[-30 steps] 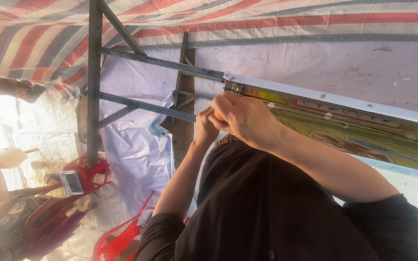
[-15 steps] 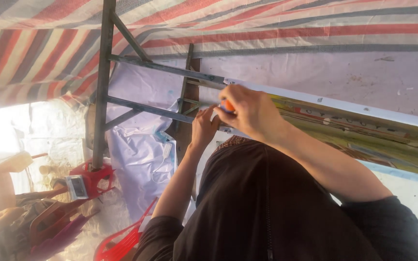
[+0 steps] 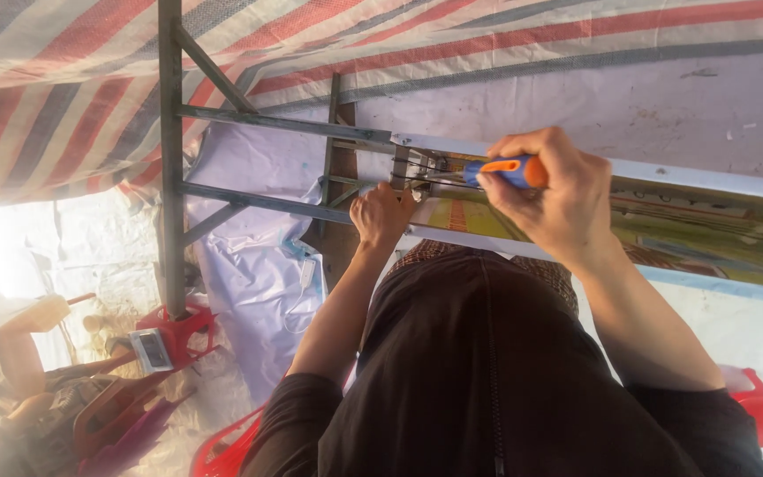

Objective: Assembling a light box frame by fastening screws with a screwdriver.

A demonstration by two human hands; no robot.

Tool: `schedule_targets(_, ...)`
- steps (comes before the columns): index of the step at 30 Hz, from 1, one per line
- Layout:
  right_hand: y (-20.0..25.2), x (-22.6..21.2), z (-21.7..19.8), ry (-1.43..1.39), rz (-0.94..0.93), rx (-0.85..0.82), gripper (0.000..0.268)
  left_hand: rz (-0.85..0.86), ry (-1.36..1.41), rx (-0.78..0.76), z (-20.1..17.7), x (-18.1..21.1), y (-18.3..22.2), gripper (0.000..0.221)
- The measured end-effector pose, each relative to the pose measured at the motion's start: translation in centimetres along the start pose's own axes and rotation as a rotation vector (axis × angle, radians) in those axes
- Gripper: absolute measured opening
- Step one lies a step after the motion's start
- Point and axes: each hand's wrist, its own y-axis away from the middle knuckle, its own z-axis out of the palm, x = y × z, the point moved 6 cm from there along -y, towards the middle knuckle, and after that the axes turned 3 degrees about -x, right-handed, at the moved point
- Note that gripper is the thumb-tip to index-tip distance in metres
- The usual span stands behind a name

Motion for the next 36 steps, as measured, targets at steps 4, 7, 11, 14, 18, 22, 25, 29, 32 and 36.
schedule_targets(4,1.2,1.5,-2.0,-0.021,-0.011,0.08,0.022,-0.028,0.092,0.014,-1.1,-0.2,0.7,0.048)
schedule_targets(7,2.1,1.8,-4.0,0.075,-0.002,0.076,0.03,-0.051,0.128,-0.001,-2.0,-0.6,0.9,0.048)
schedule_targets(11,4.5,2.4,-6.9,0.049,0.023,0.142,0.025,-0.012,-0.008,-0.054,-3.7,-0.4,1.1,0.057)
schedule_targets(14,6.2,3.4,-8.8,0.002,0.097,0.191,0.024,0.044,-0.027,0.043,-7.2,1.0,1.0,0.047)
schedule_targets(18,9.8,4.8,-11.4,-0.007,0.189,0.291,0.024,0.495,0.038,0.39,-12.5,5.6,0.9,0.048)
schedule_targets(22,12.7,4.5,-13.2,0.04,0.331,0.368,0.025,0.652,0.07,0.055,-11.7,12.6,-1.6,0.056)
schedule_targets(25,14.8,4.5,-14.5,0.046,0.446,0.443,0.028,0.727,-0.105,-0.204,-6.9,17.4,-3.2,0.077)
schedule_targets(29,16.2,3.8,-16.2,0.07,0.378,0.505,0.03,0.889,-0.059,-0.279,-3.0,23.2,-3.6,0.083)
schedule_targets(32,17.6,3.4,-17.7,0.077,0.367,0.549,0.028,0.961,0.015,-0.309,-0.8,25.5,-3.0,0.073)
schedule_targets(36,20.5,4.3,-20.7,0.096,0.415,0.629,0.024,0.902,0.001,-0.271,0.2,26.6,-2.0,0.054)
